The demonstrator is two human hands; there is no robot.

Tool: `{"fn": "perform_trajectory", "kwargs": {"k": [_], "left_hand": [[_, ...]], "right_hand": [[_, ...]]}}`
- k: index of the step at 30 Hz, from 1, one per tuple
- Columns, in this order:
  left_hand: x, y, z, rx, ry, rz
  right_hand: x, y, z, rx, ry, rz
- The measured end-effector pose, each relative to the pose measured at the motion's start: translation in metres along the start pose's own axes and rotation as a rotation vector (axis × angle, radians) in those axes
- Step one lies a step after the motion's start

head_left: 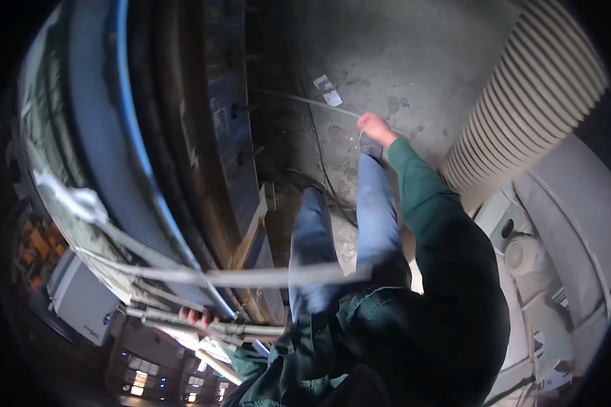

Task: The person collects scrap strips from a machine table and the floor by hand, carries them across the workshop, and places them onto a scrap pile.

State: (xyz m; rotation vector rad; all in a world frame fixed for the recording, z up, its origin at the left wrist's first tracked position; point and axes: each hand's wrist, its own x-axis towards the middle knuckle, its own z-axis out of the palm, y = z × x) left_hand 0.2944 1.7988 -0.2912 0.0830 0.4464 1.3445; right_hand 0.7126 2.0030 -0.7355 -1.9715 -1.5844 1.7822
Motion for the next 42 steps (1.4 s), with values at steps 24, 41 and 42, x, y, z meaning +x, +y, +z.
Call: {"fn": "perform_trajectory", "kwargs": {"k": [24,41,42], "left_hand": [[-0.039,-0.006,0.002,0.430,0.439,0.393],[-0.065,-0.023,0.125,0.061,0.378,0.895],[-0.068,-0.016,0.125,0.036,0.380,0.932]], "right_hand": [[0.033,0.087,0.028,0.136,0.196,-0.049],[-0.262,-0.491,-0.138,-0.161,0.028,-1.139],[-0.266,-0.525,-0.112,-0.243,-0.024,-1.212]]}}
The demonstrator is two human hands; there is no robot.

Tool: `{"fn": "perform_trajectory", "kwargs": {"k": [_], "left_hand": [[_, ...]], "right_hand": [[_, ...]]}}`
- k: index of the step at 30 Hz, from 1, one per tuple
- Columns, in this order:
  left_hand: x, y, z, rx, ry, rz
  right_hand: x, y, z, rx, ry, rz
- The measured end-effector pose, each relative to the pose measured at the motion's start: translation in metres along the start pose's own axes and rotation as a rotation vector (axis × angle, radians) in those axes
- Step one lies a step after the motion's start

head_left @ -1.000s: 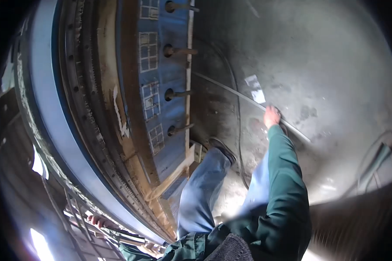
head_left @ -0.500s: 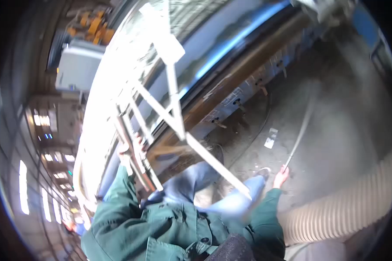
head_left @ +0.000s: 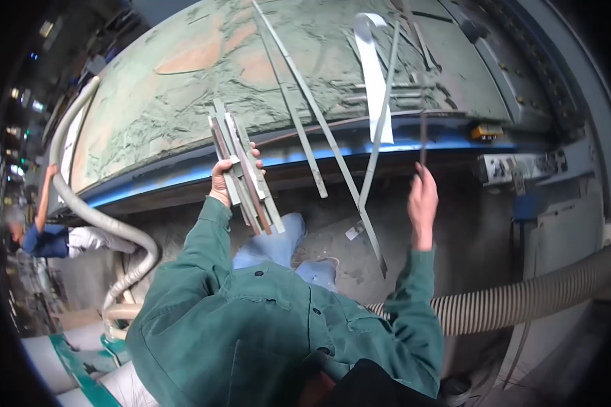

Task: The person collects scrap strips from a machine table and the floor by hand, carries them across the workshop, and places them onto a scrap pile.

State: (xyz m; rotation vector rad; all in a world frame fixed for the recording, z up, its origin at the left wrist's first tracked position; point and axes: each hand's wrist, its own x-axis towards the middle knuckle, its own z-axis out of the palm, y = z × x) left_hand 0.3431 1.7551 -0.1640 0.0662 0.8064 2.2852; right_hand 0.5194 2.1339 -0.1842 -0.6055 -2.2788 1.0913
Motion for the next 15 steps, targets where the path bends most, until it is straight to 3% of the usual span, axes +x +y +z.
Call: {"fn": "perform_trajectory", "kwargs": {"k": [5,8,10,15], "left_hand": [[0.035,0.024,-0.023,-0.064,0.077,0.128],[0.064,0.040,-0.037,-0.100,0.074,0.160],[0.080,0.049,-0.047,-0.145,0.098,0.141],[0.127,0.069,-0.054,-0.271,0.014,0.047]], "right_hand": [[0.125,-0.054,0.172,-0.020,-0.239,-0.202],[0.136,-0.085,0.267,-0.262,-0.278,-0.098],[0.122,-0.115,0.278,-0.483,-0.328,-0.161],[0.129,-0.080,0.314,-0.227,-0.358,-0.118]]}}
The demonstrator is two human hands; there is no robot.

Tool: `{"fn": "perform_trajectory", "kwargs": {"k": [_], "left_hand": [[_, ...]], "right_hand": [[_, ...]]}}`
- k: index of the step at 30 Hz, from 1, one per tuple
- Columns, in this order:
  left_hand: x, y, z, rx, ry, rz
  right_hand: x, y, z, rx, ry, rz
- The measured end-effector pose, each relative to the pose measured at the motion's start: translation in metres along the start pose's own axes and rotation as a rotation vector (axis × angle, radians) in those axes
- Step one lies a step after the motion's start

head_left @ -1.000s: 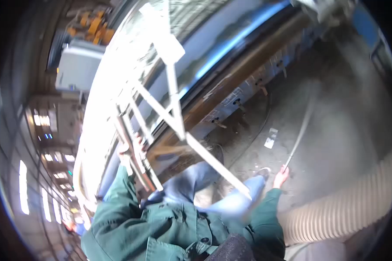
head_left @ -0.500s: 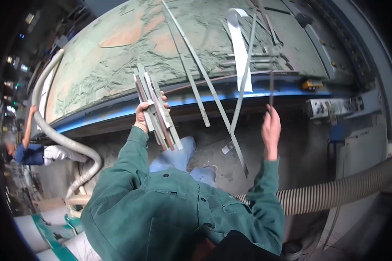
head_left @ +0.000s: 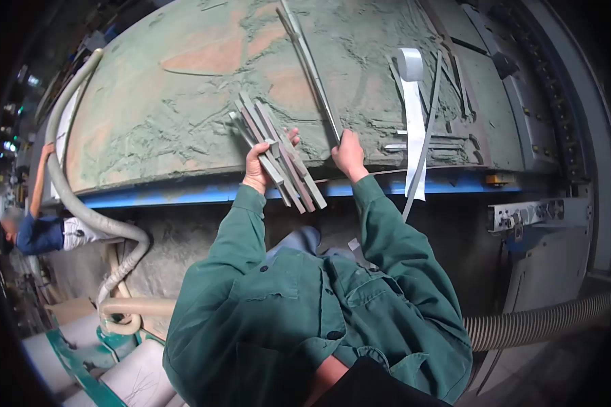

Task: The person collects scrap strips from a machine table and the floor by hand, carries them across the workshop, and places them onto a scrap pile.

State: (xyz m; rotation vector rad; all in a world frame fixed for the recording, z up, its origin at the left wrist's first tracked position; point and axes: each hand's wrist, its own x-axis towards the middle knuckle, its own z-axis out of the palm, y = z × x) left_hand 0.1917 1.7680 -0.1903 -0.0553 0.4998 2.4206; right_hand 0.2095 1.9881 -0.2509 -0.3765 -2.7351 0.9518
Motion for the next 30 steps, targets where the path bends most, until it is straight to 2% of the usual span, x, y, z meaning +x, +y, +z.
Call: {"fn": "perform_trajectory", "kwargs": {"k": [2,3,5,6,7,8,10,12,15,16,17,18,19,20,22,25,27,30], "left_hand": [[0.021,0.003,-0.005,-0.044,-0.038,-0.037],[0.031,0.001,-0.007,-0.050,0.022,-0.044],[0.048,-0.005,-0.003,-0.057,-0.030,-0.082],[0.056,-0.013,-0.001,-0.069,0.005,-0.059],[0.062,-0.020,0.003,-0.051,0.033,-0.043],[0.070,-0.023,-0.012,0.089,0.113,-0.029],[0.075,-0.037,0.025,0.051,-0.089,-0.087],[0.078,-0.049,0.019,0.002,-0.021,-0.108],[0.084,-0.056,0.008,0.001,0.018,-0.100],[0.088,-0.057,0.001,-0.004,0.003,-0.084],[0.091,-0.057,-0.002,-0.009,-0.012,-0.064],[0.093,-0.056,0.006,-0.025,-0.004,-0.074],[0.094,-0.057,0.007,-0.024,-0.004,-0.069],[0.096,-0.056,0.007,-0.018,-0.013,-0.066],[0.099,-0.056,0.011,0.003,-0.005,-0.055],[0.099,-0.058,0.015,0.011,0.011,-0.079],[0.098,-0.059,0.019,0.007,0.005,-0.093],[0.098,-0.060,0.024,0.039,0.028,-0.100]], "right_hand": [[0.004,0.002,-0.018,0.167,-0.162,0.007],[-0.002,-0.004,-0.036,0.261,-0.223,0.015],[-0.024,-0.005,-0.050,0.438,-0.166,-0.072],[-0.037,-0.021,-0.071,0.421,-0.175,-0.005],[-0.042,-0.027,-0.085,0.363,-0.297,-0.068],[-0.052,-0.023,-0.080,0.314,-0.295,-0.088],[-0.069,-0.037,-0.088,0.232,-0.292,-0.013],[-0.072,-0.044,-0.102,0.103,-0.414,0.021],[-0.062,-0.034,-0.121,0.178,-0.424,-0.010],[-0.052,-0.009,-0.115,0.250,-0.327,0.000],[-0.034,0.008,-0.119,0.200,-0.111,0.027],[-0.017,0.044,-0.108,0.063,0.264,-0.066],[0.007,0.053,-0.129,-0.125,0.149,0.222],[0.026,0.075,-0.134,-0.354,0.286,0.302],[0.052,0.095,-0.143,-0.423,0.257,0.449],[0.078,0.114,-0.140,-0.429,0.159,0.541],[0.095,0.131,-0.140,-0.184,0.209,0.499],[0.119,0.138,-0.150,-0.110,0.220,0.390]]}}
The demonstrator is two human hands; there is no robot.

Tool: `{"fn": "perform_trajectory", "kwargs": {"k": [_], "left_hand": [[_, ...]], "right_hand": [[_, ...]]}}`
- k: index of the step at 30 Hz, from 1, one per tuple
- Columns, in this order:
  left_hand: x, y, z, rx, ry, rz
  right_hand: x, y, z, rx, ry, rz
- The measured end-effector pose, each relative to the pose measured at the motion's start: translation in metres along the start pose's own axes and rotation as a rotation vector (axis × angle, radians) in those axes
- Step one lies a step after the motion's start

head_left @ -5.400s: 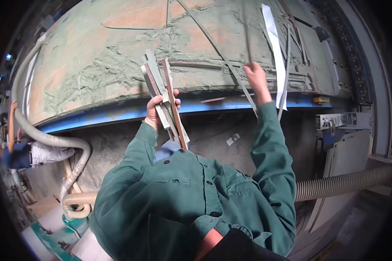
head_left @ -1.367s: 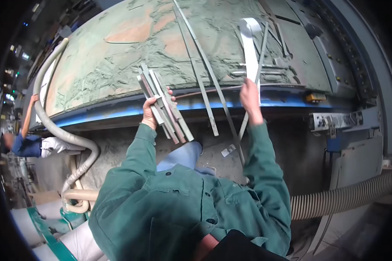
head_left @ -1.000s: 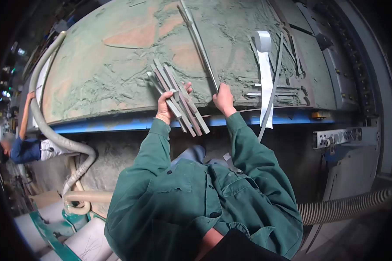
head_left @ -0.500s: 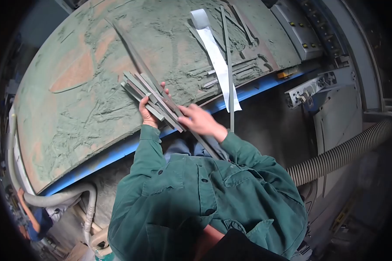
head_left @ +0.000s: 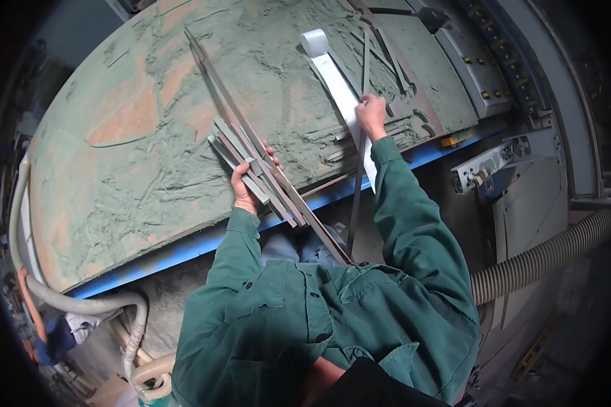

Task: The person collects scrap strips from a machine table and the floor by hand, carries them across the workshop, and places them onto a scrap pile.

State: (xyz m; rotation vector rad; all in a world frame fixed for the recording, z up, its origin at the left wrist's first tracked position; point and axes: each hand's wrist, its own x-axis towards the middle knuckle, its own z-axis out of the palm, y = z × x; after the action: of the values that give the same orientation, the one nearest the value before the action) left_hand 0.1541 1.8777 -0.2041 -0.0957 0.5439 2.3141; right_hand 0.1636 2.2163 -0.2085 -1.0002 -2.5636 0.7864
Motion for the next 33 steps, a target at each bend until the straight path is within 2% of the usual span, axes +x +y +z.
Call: {"fn": "perform_trajectory", "kwargs": {"k": [1,3,4,6,7,11,13,15,17,19,20,23,24,27,28,31,32,33], "left_hand": [[0.003,-0.001,-0.003,-0.041,-0.048,-0.013],[0.005,-0.002,-0.002,-0.047,-0.047,-0.024],[0.004,-0.002,0.005,-0.046,-0.021,-0.035],[0.010,-0.004,0.006,-0.060,-0.053,-0.037],[0.013,-0.004,0.007,-0.072,-0.062,-0.051],[0.031,-0.007,0.015,-0.115,-0.068,-0.063],[0.043,-0.010,0.021,-0.091,-0.075,-0.043],[0.059,-0.016,0.026,-0.098,-0.079,-0.048],[0.078,-0.023,0.029,-0.102,-0.091,-0.065],[0.098,-0.032,0.029,-0.131,-0.107,-0.086],[0.106,-0.036,0.027,-0.110,-0.060,-0.083],[0.127,-0.048,0.029,-0.060,-0.095,-0.090],[0.130,-0.051,0.030,-0.057,-0.092,-0.096],[0.137,-0.058,0.031,-0.094,-0.076,-0.117],[0.140,-0.060,0.031,-0.072,-0.078,-0.114],[0.147,-0.065,0.039,-0.115,-0.126,-0.126],[0.151,-0.066,0.041,-0.123,-0.174,-0.132],[0.151,-0.069,0.049,-0.117,-0.116,-0.106]], "right_hand": [[0.006,-0.006,0.002,-0.047,0.066,0.028],[0.012,-0.019,0.007,-0.123,0.053,0.231],[0.014,-0.022,0.012,-0.143,-0.044,0.234],[0.010,-0.034,0.017,-0.280,-0.112,0.140],[0.014,-0.030,0.030,-0.245,-0.055,0.137],[0.022,-0.033,0.042,-0.218,-0.064,0.141],[0.036,-0.022,0.043,-0.150,-0.185,0.084],[0.056,-0.014,0.037,-0.067,-0.178,0.026],[0.071,-0.010,0.025,0.079,-0.364,-0.009],[0.076,-0.010,0.026,-0.006,-0.257,-0.091],[0.069,-0.011,0.029,-0.049,-0.163,-0.099],[0.059,-0.015,0.024,-0.207,-0.226,-0.058],[0.063,-0.017,0.023,-0.175,-0.331,0.008],[0.062,-0.016,0.017,-0.173,-0.363,0.001],[0.066,-0.007,0.022,-0.138,-0.354,-0.057],[0.065,-0.009,0.008,0.315,-0.662,0.110],[0.056,-0.016,-0.001,0.396,-0.689,0.064],[0.046,-0.019,-0.007,0.477,-0.716,0.022]]}}
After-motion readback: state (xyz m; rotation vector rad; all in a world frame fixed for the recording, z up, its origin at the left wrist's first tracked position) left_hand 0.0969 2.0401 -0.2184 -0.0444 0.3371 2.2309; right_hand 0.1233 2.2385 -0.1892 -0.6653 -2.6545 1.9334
